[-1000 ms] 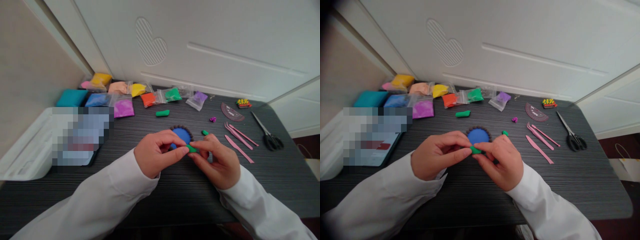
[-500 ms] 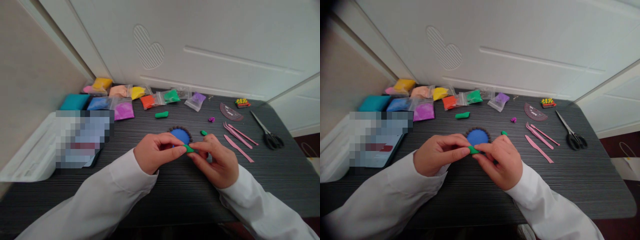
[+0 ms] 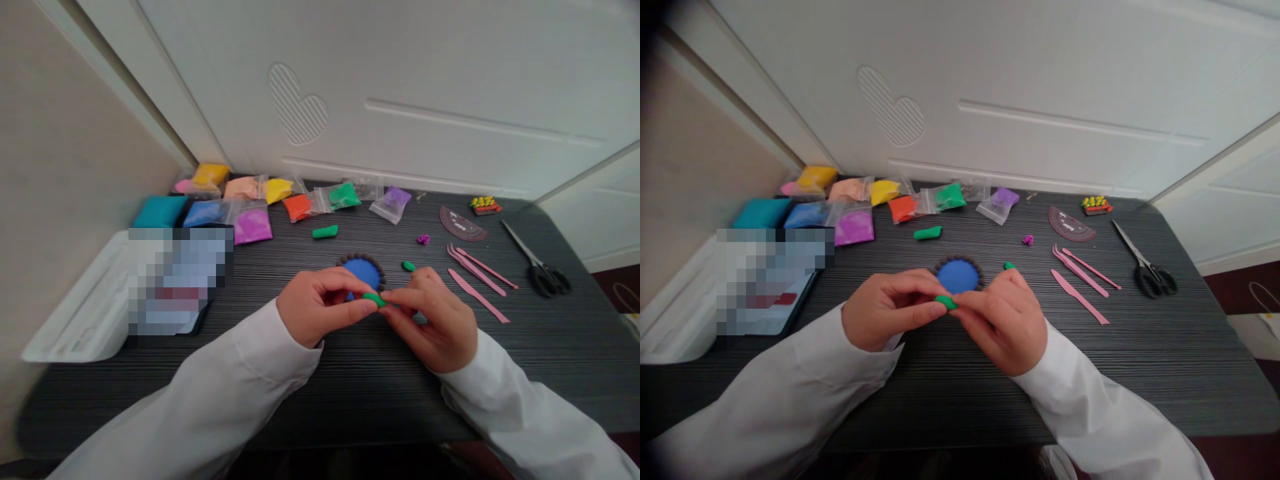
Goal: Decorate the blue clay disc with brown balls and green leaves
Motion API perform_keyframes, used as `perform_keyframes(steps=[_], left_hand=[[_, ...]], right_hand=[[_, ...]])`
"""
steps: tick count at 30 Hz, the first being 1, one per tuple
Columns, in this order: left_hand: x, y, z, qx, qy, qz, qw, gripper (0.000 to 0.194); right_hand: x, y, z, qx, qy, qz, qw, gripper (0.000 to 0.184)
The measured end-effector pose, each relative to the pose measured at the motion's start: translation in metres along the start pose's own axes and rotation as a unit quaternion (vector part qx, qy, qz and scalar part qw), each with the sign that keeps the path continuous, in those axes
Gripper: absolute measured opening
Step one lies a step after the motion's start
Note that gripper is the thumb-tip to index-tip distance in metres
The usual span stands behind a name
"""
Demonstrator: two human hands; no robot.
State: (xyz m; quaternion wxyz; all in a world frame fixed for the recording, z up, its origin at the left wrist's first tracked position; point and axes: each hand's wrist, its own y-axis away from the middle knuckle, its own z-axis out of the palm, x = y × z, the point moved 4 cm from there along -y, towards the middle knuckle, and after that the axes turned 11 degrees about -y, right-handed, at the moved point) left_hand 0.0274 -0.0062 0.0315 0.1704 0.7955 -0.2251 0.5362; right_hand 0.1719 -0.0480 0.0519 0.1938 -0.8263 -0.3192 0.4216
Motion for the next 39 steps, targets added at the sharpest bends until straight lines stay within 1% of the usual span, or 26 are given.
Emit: perform_keyframes(steps=[10, 17, 19, 20, 22, 24, 25, 27, 29, 32, 35, 36, 39], left_hand=[[-0.002, 0.002, 0.000, 0.019, -0.004, 0.026, 0.999, 0.018], [-0.002, 0.000, -0.005, 0.035, 0.002, 0.018, 0.999, 0.016], [-0.005, -0.002, -0.008, 0.063, 0.035, 0.004, 0.997, 0.014], [-0.007, -0.004, -0.011, 0.089, 0.062, -0.008, 0.994, 0.013], [-0.016, -0.007, -0.017, 0.156, 0.121, -0.043, 0.979, 0.014], [-0.027, -0.011, -0.024, 0.218, 0.161, -0.085, 0.959, 0.019], [-0.033, -0.013, -0.027, 0.242, 0.169, -0.104, 0.950, 0.024], [-0.043, -0.016, -0.035, 0.268, 0.163, -0.133, 0.940, 0.031], [-0.050, -0.019, -0.045, 0.278, 0.116, -0.157, 0.941, 0.034], [-0.053, -0.021, -0.057, 0.261, -0.035, -0.160, 0.951, 0.035], [-0.052, -0.022, -0.063, 0.251, -0.165, -0.128, 0.945, 0.035], [-0.053, -0.022, -0.063, 0.251, -0.194, -0.121, 0.941, 0.035], [-0.057, -0.024, -0.061, 0.223, -0.267, -0.100, 0.932, 0.034]], right_hand=[[0.000, 0.000, -0.001, 0.001, 0.004, -0.020, 1.000, 0.029], [0.002, 0.002, -0.003, 0.007, 0.024, -0.009, 1.000, 0.028], [0.010, 0.002, -0.006, 0.013, 0.043, 0.011, 0.999, 0.026], [0.015, 0.002, -0.009, 0.021, 0.054, 0.023, 0.998, 0.026], [0.028, 0.003, -0.015, 0.047, 0.076, 0.056, 0.994, 0.024], [0.043, 0.004, -0.021, 0.074, 0.098, 0.092, 0.988, 0.023], [0.050, 0.005, -0.024, 0.079, 0.107, 0.108, 0.985, 0.022], [0.063, 0.005, -0.025, 0.058, 0.118, 0.131, 0.983, 0.019], [0.072, 0.005, -0.024, 0.010, 0.120, 0.145, 0.982, 0.020], [0.079, 0.007, -0.020, -0.053, 0.121, 0.161, 0.978, 0.024], [0.082, 0.010, -0.016, -0.080, 0.122, 0.174, 0.974, 0.027], [0.083, 0.012, -0.014, -0.087, 0.121, 0.180, 0.972, 0.027], [0.089, 0.015, -0.011, -0.092, 0.113, 0.194, 0.970, 0.021]])
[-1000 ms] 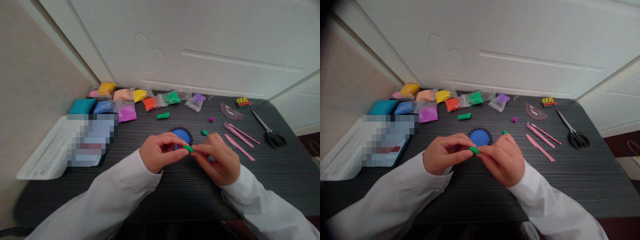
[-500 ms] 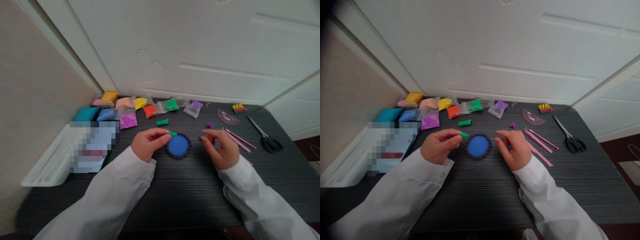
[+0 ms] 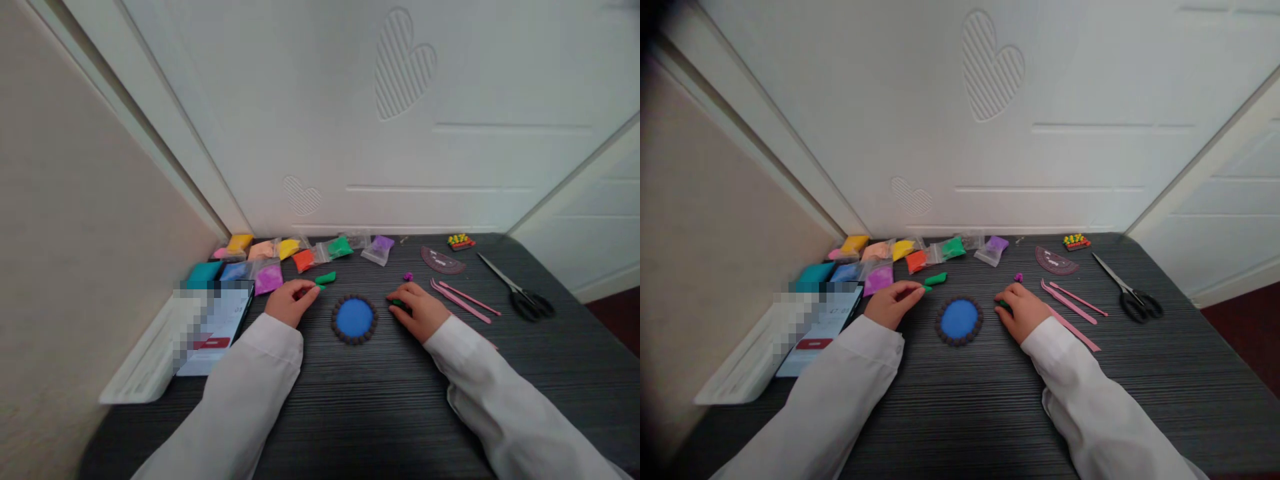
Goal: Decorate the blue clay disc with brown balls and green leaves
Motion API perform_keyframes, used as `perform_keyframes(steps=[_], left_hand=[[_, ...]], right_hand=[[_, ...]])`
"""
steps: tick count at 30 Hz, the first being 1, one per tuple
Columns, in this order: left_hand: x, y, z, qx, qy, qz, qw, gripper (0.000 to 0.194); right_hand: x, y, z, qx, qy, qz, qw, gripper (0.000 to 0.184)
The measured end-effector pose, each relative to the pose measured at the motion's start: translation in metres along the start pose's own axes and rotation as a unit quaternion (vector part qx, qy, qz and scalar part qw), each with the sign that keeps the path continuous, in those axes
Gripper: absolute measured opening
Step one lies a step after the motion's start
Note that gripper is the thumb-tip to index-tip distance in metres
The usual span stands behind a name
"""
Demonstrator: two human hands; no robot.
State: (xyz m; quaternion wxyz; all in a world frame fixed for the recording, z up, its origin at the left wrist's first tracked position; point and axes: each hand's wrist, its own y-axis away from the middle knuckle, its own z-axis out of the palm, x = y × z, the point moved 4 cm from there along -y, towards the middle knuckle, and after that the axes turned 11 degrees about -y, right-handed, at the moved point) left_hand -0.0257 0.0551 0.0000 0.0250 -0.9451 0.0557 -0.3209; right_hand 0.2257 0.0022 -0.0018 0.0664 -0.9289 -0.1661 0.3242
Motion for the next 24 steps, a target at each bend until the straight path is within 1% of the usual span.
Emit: perform_keyframes(steps=[3, 5, 9, 14, 16, 18, 21, 22, 24], left_hand=[[-0.002, -0.001, 0.004, 0.005, -0.037, 0.034, 0.999, 0.031], [-0.004, -0.001, 0.006, 0.023, -0.029, 0.037, 0.999, 0.027], [-0.008, -0.001, 0.007, 0.042, 0.006, 0.009, 0.999, 0.024], [-0.008, 0.008, -0.001, 0.058, 0.033, -0.027, 0.997, 0.027], [-0.007, 0.019, -0.005, 0.060, 0.047, -0.045, 0.996, 0.030], [-0.005, 0.035, -0.006, 0.051, 0.086, -0.068, 0.993, 0.031], [0.003, 0.066, 0.002, 0.010, 0.173, -0.096, 0.980, 0.028], [0.008, 0.076, 0.006, -0.006, 0.184, -0.092, 0.979, 0.028], [0.023, 0.095, 0.015, -0.035, 0.173, -0.064, 0.982, 0.027]], right_hand=[[0.005, -0.001, 0.002, 0.014, -0.013, -0.005, 1.000, 0.019], [0.007, -0.002, 0.001, 0.024, -0.018, -0.010, 1.000, 0.019], [0.007, -0.003, -0.001, 0.045, -0.027, -0.019, 0.998, 0.018], [0.007, -0.004, -0.005, 0.067, -0.031, -0.023, 0.997, 0.016], [0.007, -0.005, -0.006, 0.070, -0.033, -0.024, 0.997, 0.014], [0.006, -0.005, -0.005, 0.068, -0.035, -0.025, 0.997, 0.013], [0.003, -0.004, -0.004, 0.059, -0.038, -0.019, 0.997, 0.014], [0.003, -0.003, -0.003, 0.056, -0.037, -0.013, 0.998, 0.015], [0.003, -0.003, 0.000, 0.049, -0.036, -0.003, 0.998, 0.016]])
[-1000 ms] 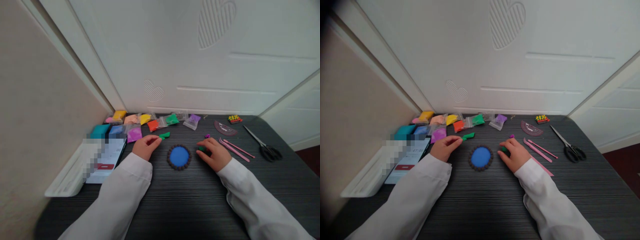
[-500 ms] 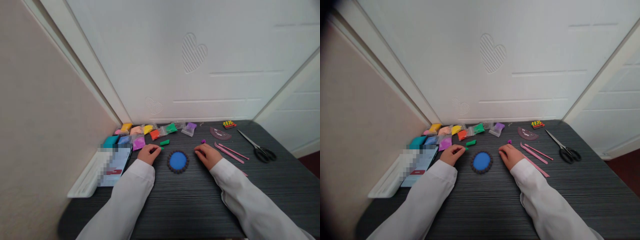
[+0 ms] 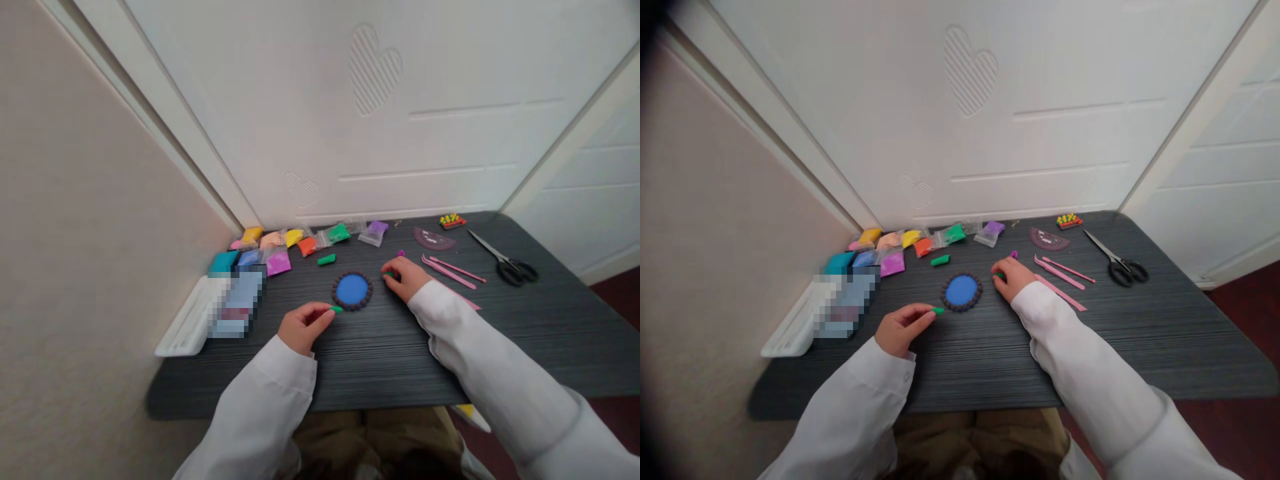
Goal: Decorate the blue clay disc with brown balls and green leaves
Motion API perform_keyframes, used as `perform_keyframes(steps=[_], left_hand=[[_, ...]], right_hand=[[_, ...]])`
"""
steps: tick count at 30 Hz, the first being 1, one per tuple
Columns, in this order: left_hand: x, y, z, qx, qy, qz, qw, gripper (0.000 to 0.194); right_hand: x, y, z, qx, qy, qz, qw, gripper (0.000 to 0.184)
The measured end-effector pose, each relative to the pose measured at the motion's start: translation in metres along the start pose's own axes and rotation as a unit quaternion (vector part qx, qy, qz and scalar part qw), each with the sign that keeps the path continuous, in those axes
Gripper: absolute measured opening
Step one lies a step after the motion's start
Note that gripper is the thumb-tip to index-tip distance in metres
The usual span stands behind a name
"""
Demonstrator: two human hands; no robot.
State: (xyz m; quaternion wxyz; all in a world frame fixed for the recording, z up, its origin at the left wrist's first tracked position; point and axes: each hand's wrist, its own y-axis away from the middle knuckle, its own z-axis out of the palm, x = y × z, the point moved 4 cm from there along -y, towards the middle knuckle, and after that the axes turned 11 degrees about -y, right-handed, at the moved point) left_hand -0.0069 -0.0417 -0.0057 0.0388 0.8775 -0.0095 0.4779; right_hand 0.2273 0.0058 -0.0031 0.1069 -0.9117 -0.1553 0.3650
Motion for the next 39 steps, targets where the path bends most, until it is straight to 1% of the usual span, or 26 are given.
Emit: perform_keyframes(steps=[3, 5, 6, 8, 10, 12, 14, 16, 19, 22, 25, 28, 31, 34, 36, 39], left_hand=[[0.018, 0.021, 0.022, -0.047, -0.052, 0.059, 0.996, 0.024], [0.028, 0.029, 0.035, -0.082, -0.065, 0.088, 0.991, 0.021], [0.030, 0.031, 0.040, -0.092, -0.060, 0.090, 0.990, 0.021], [0.030, 0.031, 0.044, -0.086, -0.019, 0.063, 0.994, 0.021], [0.024, 0.029, 0.044, -0.061, 0.054, 0.016, 0.997, 0.021], [0.020, 0.027, 0.043, -0.045, 0.129, -0.019, 0.990, 0.019], [0.018, 0.027, 0.042, -0.036, 0.180, -0.037, 0.982, 0.016], [0.019, 0.028, 0.041, -0.031, 0.208, -0.048, 0.976, 0.014], [0.021, 0.029, 0.042, -0.030, 0.217, -0.055, 0.974, 0.013], [0.021, 0.029, 0.043, -0.030, 0.220, -0.055, 0.973, 0.013], [0.021, 0.029, 0.043, -0.029, 0.227, -0.051, 0.972, 0.012], [0.021, 0.029, 0.043, -0.029, 0.235, -0.052, 0.970, 0.012], [0.021, 0.028, 0.042, -0.029, 0.252, -0.058, 0.965, 0.013], [0.020, 0.027, 0.040, -0.026, 0.264, -0.067, 0.962, 0.014], [0.019, 0.026, 0.039, -0.019, 0.268, -0.073, 0.961, 0.015], [0.019, 0.026, 0.039, -0.013, 0.273, -0.074, 0.959, 0.016]], right_hand=[[0.002, 0.001, 0.004, -0.009, 0.003, 0.007, 1.000, 0.017], [0.004, 0.001, 0.006, -0.013, 0.005, 0.006, 1.000, 0.018], [0.004, 0.001, 0.007, -0.017, 0.006, 0.003, 1.000, 0.019], [0.005, 0.001, 0.008, -0.025, 0.005, -0.007, 1.000, 0.019], [0.004, 0.001, 0.008, -0.033, 0.002, -0.017, 0.999, 0.019], [0.004, 0.002, 0.008, -0.035, 0.000, -0.023, 0.999, 0.020], [0.004, 0.002, 0.006, -0.027, 0.000, -0.025, 0.999, 0.021], [0.002, 0.002, 0.003, -0.010, 0.002, -0.024, 1.000, 0.022], [-0.005, 0.002, -0.002, 0.017, 0.005, -0.027, 0.999, 0.022], [-0.018, 0.004, -0.006, 0.030, 0.006, -0.040, 0.999, 0.020], [-0.031, 0.008, -0.005, 0.034, 0.030, -0.056, 0.997, 0.020], [-0.037, 0.010, -0.002, 0.036, 0.049, -0.059, 0.996, 0.020], [-0.039, 0.008, -0.003, 0.035, 0.027, -0.068, 0.997, 0.018], [-0.046, 0.011, -0.009, 0.040, -0.010, -0.089, 0.995, 0.016], [-0.055, 0.020, -0.013, 0.039, -0.035, -0.098, 0.994, 0.015], [-0.071, 0.042, -0.014, 0.023, -0.071, -0.096, 0.993, 0.019]])
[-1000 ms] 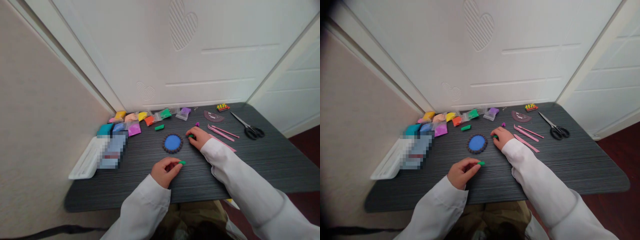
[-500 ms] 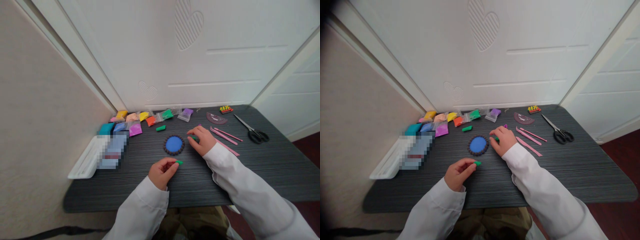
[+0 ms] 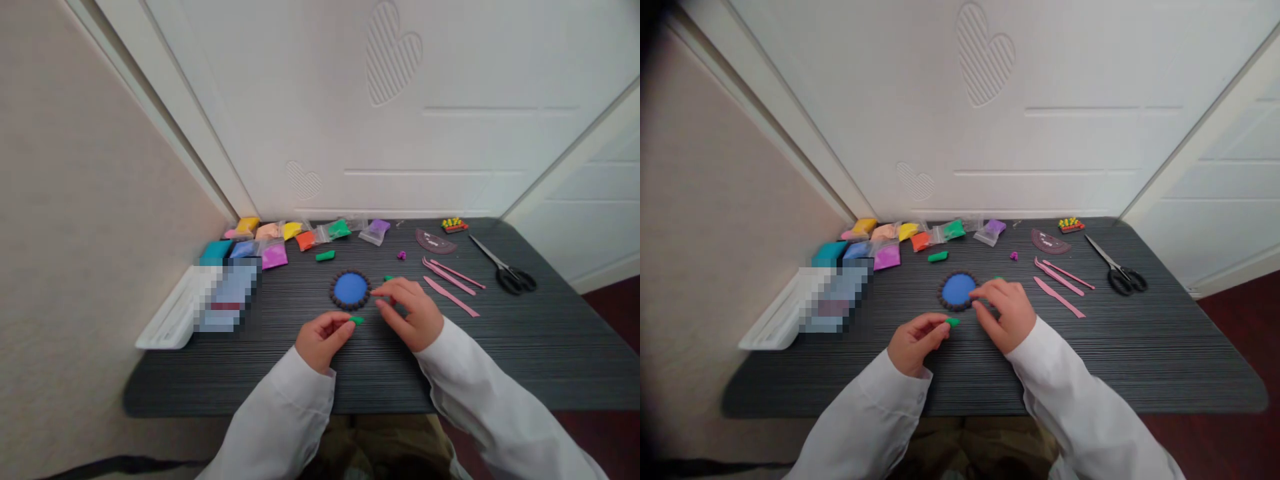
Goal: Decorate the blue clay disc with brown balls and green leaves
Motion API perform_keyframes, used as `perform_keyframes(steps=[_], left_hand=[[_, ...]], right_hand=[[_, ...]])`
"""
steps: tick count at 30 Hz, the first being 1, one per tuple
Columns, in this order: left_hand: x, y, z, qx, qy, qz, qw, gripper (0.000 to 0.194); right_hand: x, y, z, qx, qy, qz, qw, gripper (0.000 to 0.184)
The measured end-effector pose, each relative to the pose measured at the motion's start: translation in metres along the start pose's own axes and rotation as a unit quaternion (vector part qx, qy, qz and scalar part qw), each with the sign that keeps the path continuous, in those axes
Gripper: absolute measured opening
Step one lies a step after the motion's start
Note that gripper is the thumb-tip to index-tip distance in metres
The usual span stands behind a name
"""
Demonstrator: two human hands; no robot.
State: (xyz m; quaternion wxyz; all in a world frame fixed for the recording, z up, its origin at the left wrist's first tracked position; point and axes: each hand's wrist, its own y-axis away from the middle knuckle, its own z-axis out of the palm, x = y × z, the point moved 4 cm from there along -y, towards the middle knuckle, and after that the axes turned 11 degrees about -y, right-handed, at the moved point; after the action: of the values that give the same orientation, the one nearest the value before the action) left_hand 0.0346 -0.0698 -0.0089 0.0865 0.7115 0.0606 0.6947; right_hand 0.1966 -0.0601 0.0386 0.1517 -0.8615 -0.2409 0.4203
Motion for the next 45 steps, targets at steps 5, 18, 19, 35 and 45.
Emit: perform_keyframes(steps=[5, 18, 19, 35, 45], left_hand=[[-0.001, 0.002, 0.002, -0.029, 0.001, 0.009, 1.000, 0.015], [-0.004, 0.000, 0.003, -0.075, -0.027, 0.015, 0.997, 0.021], [-0.003, -0.001, 0.002, -0.068, -0.025, 0.015, 0.997, 0.022], [-0.002, -0.002, 0.004, -0.077, -0.068, 0.067, 0.992, 0.029], [0.000, -0.002, 0.006, -0.095, -0.092, 0.079, 0.988, 0.032]], right_hand=[[-0.022, 0.030, 0.013, 0.005, -0.023, 0.011, 1.000, 0.029], [-0.005, 0.050, 0.024, 0.072, -0.068, 0.059, 0.993, 0.032], [-0.004, 0.049, 0.024, 0.074, -0.074, 0.057, 0.993, 0.032], [-0.011, 0.045, 0.028, 0.097, -0.080, 0.002, 0.992, 0.022], [-0.011, 0.044, 0.026, 0.109, -0.071, -0.008, 0.991, 0.022]])
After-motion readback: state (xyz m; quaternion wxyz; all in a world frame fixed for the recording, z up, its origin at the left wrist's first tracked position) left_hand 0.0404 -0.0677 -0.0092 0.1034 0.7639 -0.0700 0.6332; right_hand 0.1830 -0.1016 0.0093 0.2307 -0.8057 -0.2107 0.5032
